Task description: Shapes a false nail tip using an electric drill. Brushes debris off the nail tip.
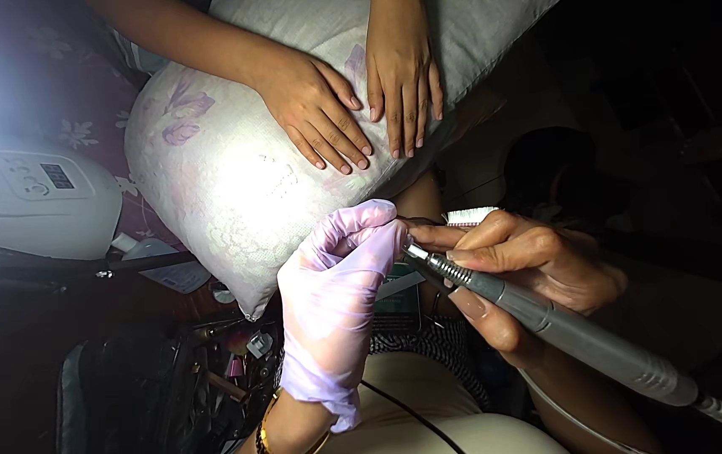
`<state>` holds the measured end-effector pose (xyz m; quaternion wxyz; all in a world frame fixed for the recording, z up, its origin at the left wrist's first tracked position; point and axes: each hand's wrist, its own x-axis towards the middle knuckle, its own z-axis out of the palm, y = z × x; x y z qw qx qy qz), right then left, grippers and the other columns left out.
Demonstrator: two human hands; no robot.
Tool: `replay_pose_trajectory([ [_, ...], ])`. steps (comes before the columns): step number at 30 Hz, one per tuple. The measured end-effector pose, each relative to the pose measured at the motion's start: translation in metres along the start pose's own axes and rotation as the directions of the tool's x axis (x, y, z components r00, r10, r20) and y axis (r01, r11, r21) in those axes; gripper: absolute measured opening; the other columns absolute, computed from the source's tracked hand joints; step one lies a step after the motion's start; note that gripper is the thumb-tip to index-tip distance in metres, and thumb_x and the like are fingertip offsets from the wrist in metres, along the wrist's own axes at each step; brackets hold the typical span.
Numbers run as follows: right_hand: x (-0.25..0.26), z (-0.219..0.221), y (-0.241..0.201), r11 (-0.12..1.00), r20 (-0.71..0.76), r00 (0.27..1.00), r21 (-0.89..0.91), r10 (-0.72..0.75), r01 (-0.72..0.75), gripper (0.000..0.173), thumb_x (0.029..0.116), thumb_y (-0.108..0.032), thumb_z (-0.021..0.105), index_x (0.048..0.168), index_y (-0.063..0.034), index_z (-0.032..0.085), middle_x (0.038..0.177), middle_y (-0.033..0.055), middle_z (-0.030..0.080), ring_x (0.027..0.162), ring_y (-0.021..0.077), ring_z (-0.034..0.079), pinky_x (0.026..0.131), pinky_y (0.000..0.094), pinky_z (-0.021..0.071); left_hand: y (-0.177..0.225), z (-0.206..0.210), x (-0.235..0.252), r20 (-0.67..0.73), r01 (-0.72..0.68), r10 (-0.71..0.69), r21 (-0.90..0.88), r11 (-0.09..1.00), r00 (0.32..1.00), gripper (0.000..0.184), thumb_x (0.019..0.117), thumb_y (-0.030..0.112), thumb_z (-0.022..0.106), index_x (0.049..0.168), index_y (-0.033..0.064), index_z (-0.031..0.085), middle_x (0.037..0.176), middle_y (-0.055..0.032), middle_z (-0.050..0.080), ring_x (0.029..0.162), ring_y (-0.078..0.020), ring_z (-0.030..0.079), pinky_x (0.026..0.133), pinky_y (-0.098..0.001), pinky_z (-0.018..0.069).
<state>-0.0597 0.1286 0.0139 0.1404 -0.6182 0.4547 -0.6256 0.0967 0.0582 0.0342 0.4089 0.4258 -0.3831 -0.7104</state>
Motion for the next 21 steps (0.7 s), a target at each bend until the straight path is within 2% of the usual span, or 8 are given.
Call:
replay_pose_trajectory([
  [3, -0.001, -0.0005, 0.0002, 1.0, -0.002, 1.0, 0.008, 0.012, -0.012, 0.016, 0.0881, -0.019, 0.069, 0.092, -0.0055, 0.062, 0.082, 0.0021, 0.064, 0.081, 0.016, 0.072, 0.078, 0.0383, 0.0678, 0.0006, -0.001, 0.0006, 0.012, -0.001, 0.0, 0.007, 1.0, 1.0, 0.019, 0.0833, 0.001, 0.075, 0.101, 0.0064, 0.076, 0.081, -0.0066, 0.072, 0.074, -0.0112, 0.069, 0.07, -0.0233, 0.0586],
  [7, -0.002, -0.001, 0.0002, 1.0, -0.001, 1.0, -0.013, 0.009, -0.009, 0.015, 0.0883, -0.019, 0.07, 0.092, -0.0057, 0.063, 0.084, 0.0027, 0.067, 0.084, 0.017, 0.074, 0.079, 0.039, 0.0678, 0.0005, -0.0006, 0.0008, 0.008, 0.011, -0.011, 0.023, 1.0, 1.0, 0.019, 0.0833, 0.003, 0.076, 0.102, 0.007, 0.076, 0.08, -0.0062, 0.072, 0.073, -0.0115, 0.069, 0.071, -0.0245, 0.0593],
  [15, -0.0046, -0.0012, 0.0001, 0.999, -0.027, 0.999, -0.04, 0.023, -0.024, 0.015, 0.0873, -0.02, 0.07, 0.092, -0.0066, 0.064, 0.081, 0.0009, 0.065, 0.079, 0.0134, 0.072, 0.075, 0.0353, 0.067, 0.0001, 0.0001, 0.0007, 0.013, 0.014, -0.014, 0.018, 1.0, 1.0, 0.017, 0.0832, 0.001, 0.075, 0.099, 0.0069, 0.076, 0.079, -0.0065, 0.072, 0.072, -0.0109, 0.069, 0.069, -0.0229, 0.0583],
  [21, -0.0041, -0.0019, 0.0005, 0.999, -0.02, 1.0, -0.044, 0.019, -0.019, 0.015, 0.0886, -0.02, 0.069, 0.092, -0.0069, 0.063, 0.082, 0.0012, 0.066, 0.081, 0.0146, 0.073, 0.076, 0.0358, 0.0676, -0.0004, 0.0006, 0.0008, 0.009, 0.017, -0.017, 0.032, 0.999, 1.0, 0.017, 0.0832, 0.001, 0.075, 0.099, 0.0068, 0.077, 0.078, -0.006, 0.071, 0.071, -0.0109, 0.068, 0.068, -0.0231, 0.0581],
])
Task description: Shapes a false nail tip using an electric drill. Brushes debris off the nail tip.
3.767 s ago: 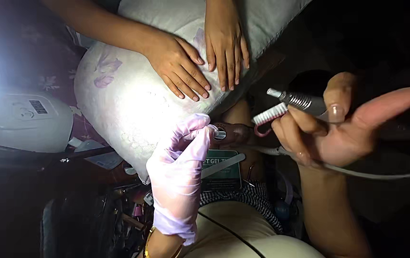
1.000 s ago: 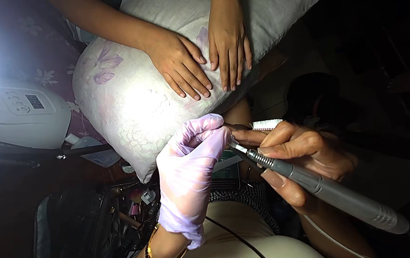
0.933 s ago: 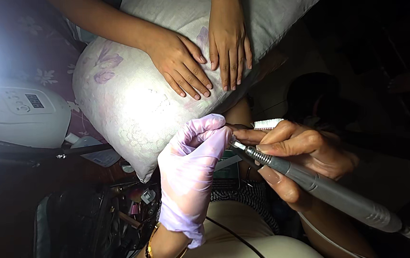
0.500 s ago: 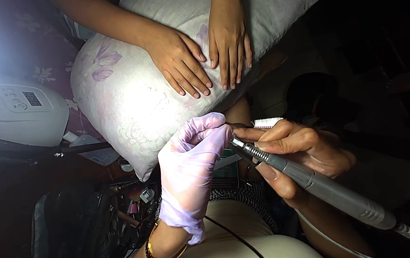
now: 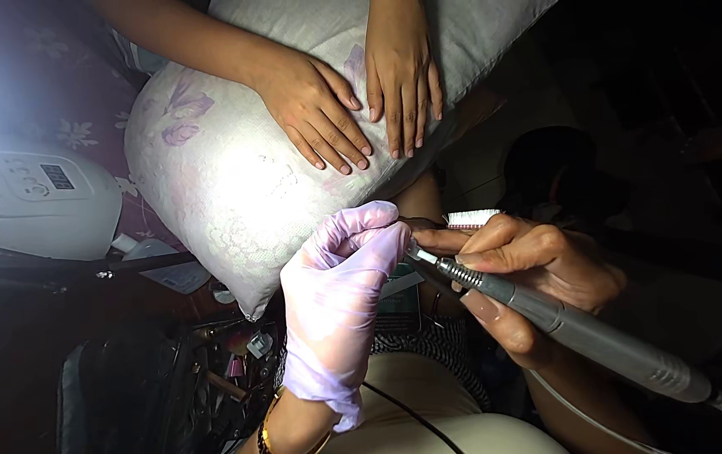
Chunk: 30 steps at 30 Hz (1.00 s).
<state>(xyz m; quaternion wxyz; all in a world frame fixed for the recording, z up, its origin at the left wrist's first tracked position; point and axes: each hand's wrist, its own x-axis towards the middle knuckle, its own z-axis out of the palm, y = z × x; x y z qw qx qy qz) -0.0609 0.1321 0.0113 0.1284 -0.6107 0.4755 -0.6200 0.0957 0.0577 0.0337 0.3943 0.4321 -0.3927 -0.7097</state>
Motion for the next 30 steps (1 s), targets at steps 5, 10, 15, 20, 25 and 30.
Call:
replay_pose_trajectory([
  [5, 0.0006, 0.0, 0.0006, 1.0, 0.003, 1.0, -0.004, -0.011, 0.011, 0.015, 0.0889, -0.019, 0.068, 0.092, -0.0063, 0.062, 0.084, 0.0024, 0.067, 0.083, 0.0164, 0.074, 0.076, 0.0358, 0.0676, -0.0003, 0.0009, 0.0005, -0.013, -0.006, 0.007, 0.01, 1.0, 1.0, 0.017, 0.0825, 0.002, 0.076, 0.099, 0.0075, 0.077, 0.078, -0.0058, 0.071, 0.07, -0.0107, 0.068, 0.068, -0.0229, 0.0579],
  [10, 0.0005, 0.0001, 0.0004, 1.0, 0.007, 1.0, -0.004, -0.002, 0.002, 0.015, 0.0893, -0.02, 0.068, 0.092, -0.0068, 0.062, 0.083, 0.0014, 0.066, 0.082, 0.0147, 0.073, 0.075, 0.0352, 0.0677, -0.0003, 0.0001, 0.0008, -0.008, 0.005, -0.004, 0.021, 1.0, 1.0, 0.017, 0.083, 0.003, 0.076, 0.1, 0.0081, 0.077, 0.078, -0.0053, 0.072, 0.071, -0.0111, 0.069, 0.069, -0.0237, 0.0586],
  [15, 0.0004, 0.0011, 0.0018, 1.0, 0.0, 1.0, 0.005, -0.018, 0.018, 0.015, 0.0909, -0.02, 0.067, 0.093, -0.0057, 0.062, 0.085, 0.0032, 0.068, 0.085, 0.0177, 0.075, 0.078, 0.0371, 0.0681, -0.0014, 0.0003, 0.0011, -0.006, -0.002, 0.003, 0.012, 1.0, 1.0, 0.018, 0.0833, 0.001, 0.076, 0.101, 0.0067, 0.076, 0.08, -0.0061, 0.073, 0.073, -0.0115, 0.069, 0.07, -0.0242, 0.0589],
  [20, -0.0013, 0.0009, 0.0019, 1.0, -0.006, 1.0, -0.014, -0.015, 0.015, 0.016, 0.0915, -0.021, 0.067, 0.093, -0.0063, 0.062, 0.084, 0.0021, 0.066, 0.081, 0.0142, 0.073, 0.074, 0.0342, 0.0675, -0.0022, 0.0002, 0.0005, -0.004, -0.007, 0.007, 0.01, 1.0, 1.0, 0.017, 0.0839, 0.002, 0.076, 0.101, 0.0075, 0.076, 0.08, -0.0056, 0.072, 0.072, -0.0114, 0.068, 0.07, -0.0238, 0.058],
  [25, 0.0001, 0.0012, 0.0025, 1.0, 0.006, 1.0, 0.015, -0.021, 0.021, 0.015, 0.0915, -0.019, 0.067, 0.094, -0.0057, 0.062, 0.086, 0.0037, 0.068, 0.085, 0.0177, 0.074, 0.077, 0.038, 0.0682, -0.0013, 0.0008, 0.0001, -0.014, -0.012, 0.012, 0.021, 1.0, 1.0, 0.018, 0.0839, 0.002, 0.076, 0.102, 0.0064, 0.076, 0.079, -0.006, 0.072, 0.072, -0.0115, 0.068, 0.07, -0.0241, 0.0586],
  [30, -0.0003, 0.0002, 0.0012, 1.0, 0.016, 1.0, 0.013, -0.01, 0.01, 0.015, 0.0914, -0.02, 0.068, 0.094, -0.0062, 0.063, 0.085, 0.0031, 0.068, 0.084, 0.0169, 0.074, 0.077, 0.037, 0.068, -0.0016, 0.0014, -0.0008, -0.029, -0.017, 0.018, 0.026, 0.999, 0.999, 0.018, 0.0829, 0.002, 0.077, 0.1, 0.0074, 0.077, 0.079, -0.0052, 0.072, 0.071, -0.0109, 0.068, 0.07, -0.0235, 0.0584],
])
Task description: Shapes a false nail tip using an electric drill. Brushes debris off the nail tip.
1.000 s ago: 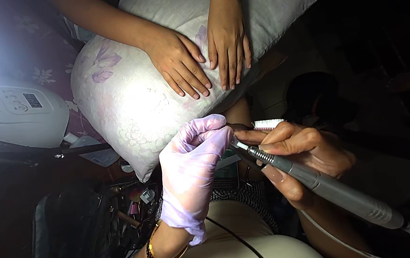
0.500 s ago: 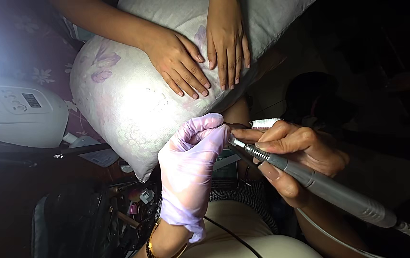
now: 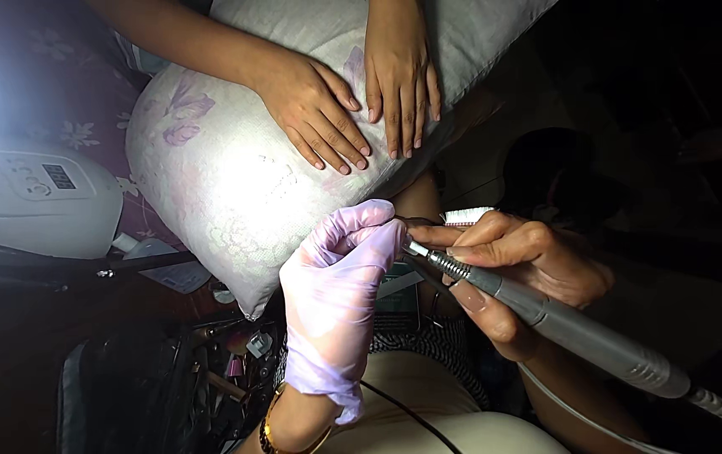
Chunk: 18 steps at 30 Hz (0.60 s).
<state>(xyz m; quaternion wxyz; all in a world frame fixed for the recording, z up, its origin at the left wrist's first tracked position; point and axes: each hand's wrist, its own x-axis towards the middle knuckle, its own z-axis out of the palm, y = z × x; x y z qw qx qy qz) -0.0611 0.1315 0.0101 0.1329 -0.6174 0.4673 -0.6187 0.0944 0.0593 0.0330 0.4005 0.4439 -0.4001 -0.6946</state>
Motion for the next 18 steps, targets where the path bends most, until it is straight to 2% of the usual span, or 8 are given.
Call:
replay_pose_trajectory([
  [5, 0.0004, 0.0004, -0.0005, 1.0, -0.009, 1.0, -0.002, 0.0, 0.0, 0.015, 0.0906, -0.021, 0.068, 0.094, -0.0067, 0.062, 0.084, 0.0024, 0.067, 0.083, 0.0158, 0.074, 0.077, 0.0371, 0.0677, 0.0006, 0.0009, 0.0002, 0.007, -0.002, 0.002, -0.024, 1.0, 1.0, 0.018, 0.0832, 0.0, 0.075, 0.1, 0.0063, 0.077, 0.078, -0.0059, 0.072, 0.071, -0.0107, 0.068, 0.068, -0.0229, 0.058],
  [9, -0.0002, 0.0, -0.0023, 1.0, -0.011, 1.0, 0.004, 0.013, -0.013, 0.015, 0.0902, -0.021, 0.067, 0.093, -0.007, 0.062, 0.084, 0.0018, 0.066, 0.083, 0.0154, 0.073, 0.078, 0.037, 0.0672, -0.0005, 0.001, -0.0001, 0.017, -0.011, 0.012, -0.043, 0.999, 1.0, 0.018, 0.0847, 0.003, 0.075, 0.102, 0.0062, 0.077, 0.083, -0.007, 0.073, 0.076, -0.0125, 0.07, 0.072, -0.0251, 0.0596],
  [12, -0.0018, 0.002, -0.0006, 1.0, -0.021, 1.0, 0.003, -0.017, 0.017, 0.016, 0.0902, -0.019, 0.069, 0.093, -0.0056, 0.062, 0.085, 0.0041, 0.067, 0.085, 0.019, 0.074, 0.078, 0.0403, 0.068, -0.0014, 0.0029, -0.0004, 0.005, -0.011, 0.011, -0.046, 0.999, 1.0, 0.017, 0.0848, 0.005, 0.076, 0.101, 0.007, 0.077, 0.085, -0.0068, 0.073, 0.078, -0.0126, 0.07, 0.072, -0.0253, 0.0593],
  [14, -0.0031, 0.0024, -0.0006, 1.0, -0.029, 0.999, -0.021, -0.022, 0.022, 0.018, 0.0906, -0.022, 0.069, 0.091, -0.0065, 0.061, 0.084, 0.0029, 0.065, 0.084, 0.018, 0.073, 0.078, 0.039, 0.0675, -0.0013, 0.0036, -0.0002, -0.004, -0.025, 0.025, -0.05, 0.998, 1.0, 0.017, 0.0848, 0.003, 0.076, 0.102, 0.0066, 0.077, 0.084, -0.0069, 0.073, 0.076, -0.0125, 0.07, 0.072, -0.0254, 0.0599],
  [18, -0.0024, 0.0028, -0.0002, 0.999, -0.029, 0.999, -0.023, -0.034, 0.033, 0.016, 0.0894, -0.019, 0.069, 0.093, -0.0049, 0.062, 0.084, 0.0042, 0.066, 0.083, 0.0185, 0.073, 0.078, 0.0417, 0.0678, -0.001, 0.0043, -0.0001, 0.002, -0.02, 0.02, -0.059, 0.998, 1.0, 0.016, 0.0856, 0.004, 0.076, 0.102, 0.0066, 0.076, 0.083, -0.0067, 0.072, 0.076, -0.0124, 0.069, 0.072, -0.0253, 0.0595],
])
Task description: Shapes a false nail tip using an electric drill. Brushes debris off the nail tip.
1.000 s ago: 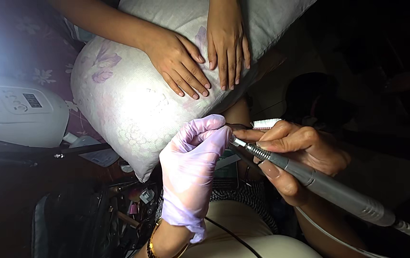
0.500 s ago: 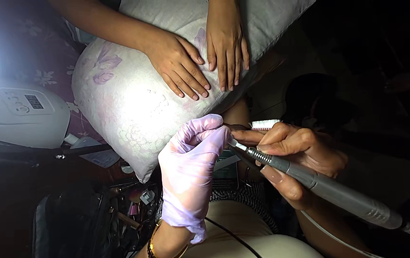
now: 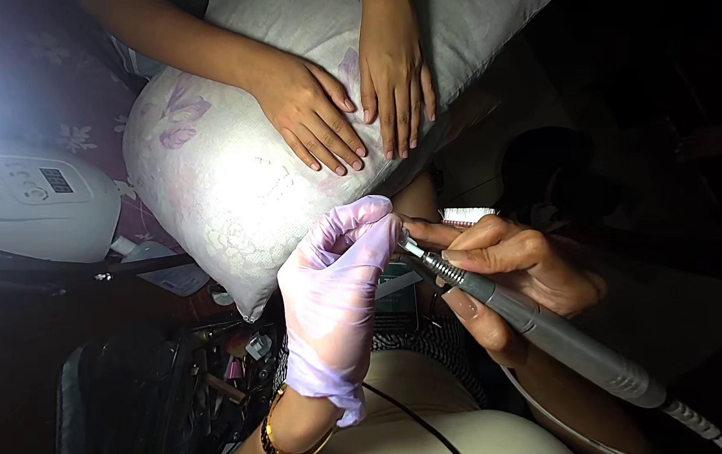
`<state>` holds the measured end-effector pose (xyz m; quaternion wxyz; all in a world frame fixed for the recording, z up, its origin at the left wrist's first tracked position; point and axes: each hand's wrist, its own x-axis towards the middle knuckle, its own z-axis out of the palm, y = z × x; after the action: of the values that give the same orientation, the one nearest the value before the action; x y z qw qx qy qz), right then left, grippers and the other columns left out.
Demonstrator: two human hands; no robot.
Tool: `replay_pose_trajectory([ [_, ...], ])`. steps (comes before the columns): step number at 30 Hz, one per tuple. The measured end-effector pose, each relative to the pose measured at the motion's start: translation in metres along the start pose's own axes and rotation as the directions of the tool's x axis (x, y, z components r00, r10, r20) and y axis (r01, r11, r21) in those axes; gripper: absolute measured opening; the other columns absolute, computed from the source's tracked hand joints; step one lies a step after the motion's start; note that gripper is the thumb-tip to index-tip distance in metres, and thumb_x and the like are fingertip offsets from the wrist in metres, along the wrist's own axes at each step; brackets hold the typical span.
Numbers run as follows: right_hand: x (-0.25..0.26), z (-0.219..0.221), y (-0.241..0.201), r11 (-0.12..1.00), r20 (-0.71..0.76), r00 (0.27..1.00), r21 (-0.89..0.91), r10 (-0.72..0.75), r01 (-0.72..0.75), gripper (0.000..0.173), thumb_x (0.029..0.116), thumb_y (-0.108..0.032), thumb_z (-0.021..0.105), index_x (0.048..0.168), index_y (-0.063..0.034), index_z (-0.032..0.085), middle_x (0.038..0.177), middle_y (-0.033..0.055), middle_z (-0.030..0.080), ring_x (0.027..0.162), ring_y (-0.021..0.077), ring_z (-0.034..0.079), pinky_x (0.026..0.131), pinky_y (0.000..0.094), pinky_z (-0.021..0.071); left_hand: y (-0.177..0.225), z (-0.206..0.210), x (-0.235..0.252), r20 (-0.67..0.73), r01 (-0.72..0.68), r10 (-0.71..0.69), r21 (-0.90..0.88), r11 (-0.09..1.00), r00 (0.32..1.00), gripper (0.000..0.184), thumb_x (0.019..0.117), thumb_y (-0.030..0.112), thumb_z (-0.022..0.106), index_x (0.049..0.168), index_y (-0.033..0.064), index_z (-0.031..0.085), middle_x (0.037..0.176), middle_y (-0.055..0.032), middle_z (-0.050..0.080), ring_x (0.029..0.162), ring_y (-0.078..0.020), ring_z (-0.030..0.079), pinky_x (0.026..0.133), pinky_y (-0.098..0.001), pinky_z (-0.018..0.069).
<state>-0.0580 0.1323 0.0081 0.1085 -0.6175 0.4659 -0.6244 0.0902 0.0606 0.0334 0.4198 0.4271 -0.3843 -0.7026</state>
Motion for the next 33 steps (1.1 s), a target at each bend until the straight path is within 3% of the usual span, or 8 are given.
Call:
replay_pose_trajectory([
  [9, 0.002, -0.001, 0.001, 0.999, -0.01, 1.0, 0.029, 0.027, -0.027, 0.016, 0.0906, -0.021, 0.069, 0.094, -0.0077, 0.062, 0.084, 0.0005, 0.064, 0.081, 0.013, 0.071, 0.078, 0.0367, 0.0671, 0.0, 0.0, 0.001, 0.025, 0.027, -0.026, -0.041, 0.999, 0.999, 0.016, 0.0864, 0.002, 0.074, 0.102, 0.0053, 0.076, 0.086, -0.0074, 0.073, 0.08, -0.0124, 0.07, 0.074, -0.0247, 0.0591],
  [17, 0.001, -0.001, 0.003, 0.995, -0.004, 0.999, 0.089, 0.051, -0.05, 0.015, 0.0893, -0.019, 0.069, 0.095, -0.0065, 0.063, 0.087, 0.002, 0.065, 0.084, 0.0156, 0.072, 0.08, 0.039, 0.0674, -0.003, -0.001, 0.0, 0.033, 0.045, -0.043, -0.059, 0.997, 0.999, 0.017, 0.0855, 0.002, 0.075, 0.102, 0.0051, 0.076, 0.087, -0.0076, 0.073, 0.082, -0.0127, 0.071, 0.076, -0.0257, 0.0597],
  [20, -0.002, -0.004, 0.004, 0.968, -0.005, 0.992, 0.218, 0.126, -0.122, 0.018, 0.0952, -0.026, 0.068, 0.101, -0.0092, 0.066, 0.089, 0.0004, 0.068, 0.086, 0.0142, 0.073, 0.082, 0.0363, 0.0665, -0.004, -0.001, 0.003, 0.003, 0.059, -0.058, -0.073, 0.996, 0.998, 0.016, 0.0849, -0.001, 0.073, 0.1, 0.003, 0.075, 0.085, -0.0091, 0.073, 0.081, -0.0136, 0.071, 0.076, -0.0264, 0.0601],
  [23, 0.002, -0.025, 0.016, 0.929, -0.064, 0.956, 0.264, 0.286, -0.26, 0.024, 0.1051, -0.042, 0.055, 0.118, -0.0241, 0.065, 0.091, -0.007, 0.072, 0.081, 0.0122, 0.073, 0.086, 0.039, 0.0652, -0.008, -0.006, 0.007, -0.03, 0.055, -0.058, -0.065, 0.996, 0.998, 0.017, 0.086, -0.002, 0.072, 0.102, 0.0026, 0.074, 0.086, -0.0091, 0.073, 0.081, -0.014, 0.07, 0.077, -0.0272, 0.0599],
  [25, -0.001, -0.047, 0.036, 0.916, -0.103, 0.914, 0.134, 0.393, -0.378, 0.019, 0.1099, -0.031, 0.048, 0.117, -0.0193, 0.061, 0.092, -0.0027, 0.072, 0.081, 0.0171, 0.076, 0.081, 0.0401, 0.0671, -0.01, -0.012, 0.009, -0.062, 0.035, -0.037, -0.029, 0.999, 0.997, 0.017, 0.0855, 0.0, 0.073, 0.102, 0.0043, 0.075, 0.086, -0.0078, 0.073, 0.08, -0.0136, 0.07, 0.076, -0.0272, 0.0598],
  [28, -0.03, -0.07, 0.071, 0.828, -0.044, 0.838, -0.139, 0.544, -0.544, 0.014, 0.1005, -0.013, 0.065, 0.113, -0.0069, 0.063, 0.096, 0.0032, 0.072, 0.082, 0.0123, 0.074, 0.071, 0.0286, 0.0648, -0.014, -0.018, 0.009, -0.071, 0.008, -0.008, -0.003, 1.0, 0.997, 0.016, 0.0858, 0.004, 0.074, 0.101, 0.0056, 0.074, 0.086, -0.0059, 0.072, 0.079, -0.0128, 0.07, 0.075, -0.0272, 0.0596],
  [31, -0.067, -0.077, 0.108, 0.77, 0.066, 0.793, -0.299, 0.606, -0.564, 0.035, 0.0832, -0.017, 0.086, 0.107, -0.0052, 0.063, 0.098, 0.0061, 0.068, 0.082, 0.0111, 0.066, 0.068, 0.0258, 0.0566, -0.016, -0.021, 0.009, -0.067, -0.003, 0.0, -0.052, 0.999, 0.998, 0.013, 0.0859, 0.0, 0.07, 0.098, 0.0037, 0.073, 0.084, -0.0064, 0.072, 0.078, -0.0125, 0.07, 0.075, -0.0266, 0.0603],
  [33, -0.078, -0.076, 0.12, 0.732, 0.089, 0.755, -0.341, 0.649, -0.589, 0.041, 0.0773, -0.02, 0.091, 0.104, -0.0055, 0.062, 0.097, 0.0051, 0.066, 0.08, 0.0093, 0.063, 0.068, 0.024, 0.0529, -0.017, -0.023, 0.009, -0.076, -0.01, 0.006, -0.062, 0.998, 0.997, 0.013, 0.0856, -0.002, 0.068, 0.096, 0.0036, 0.072, 0.084, -0.0067, 0.073, 0.078, -0.0126, 0.071, 0.075, -0.0267, 0.0604],
])
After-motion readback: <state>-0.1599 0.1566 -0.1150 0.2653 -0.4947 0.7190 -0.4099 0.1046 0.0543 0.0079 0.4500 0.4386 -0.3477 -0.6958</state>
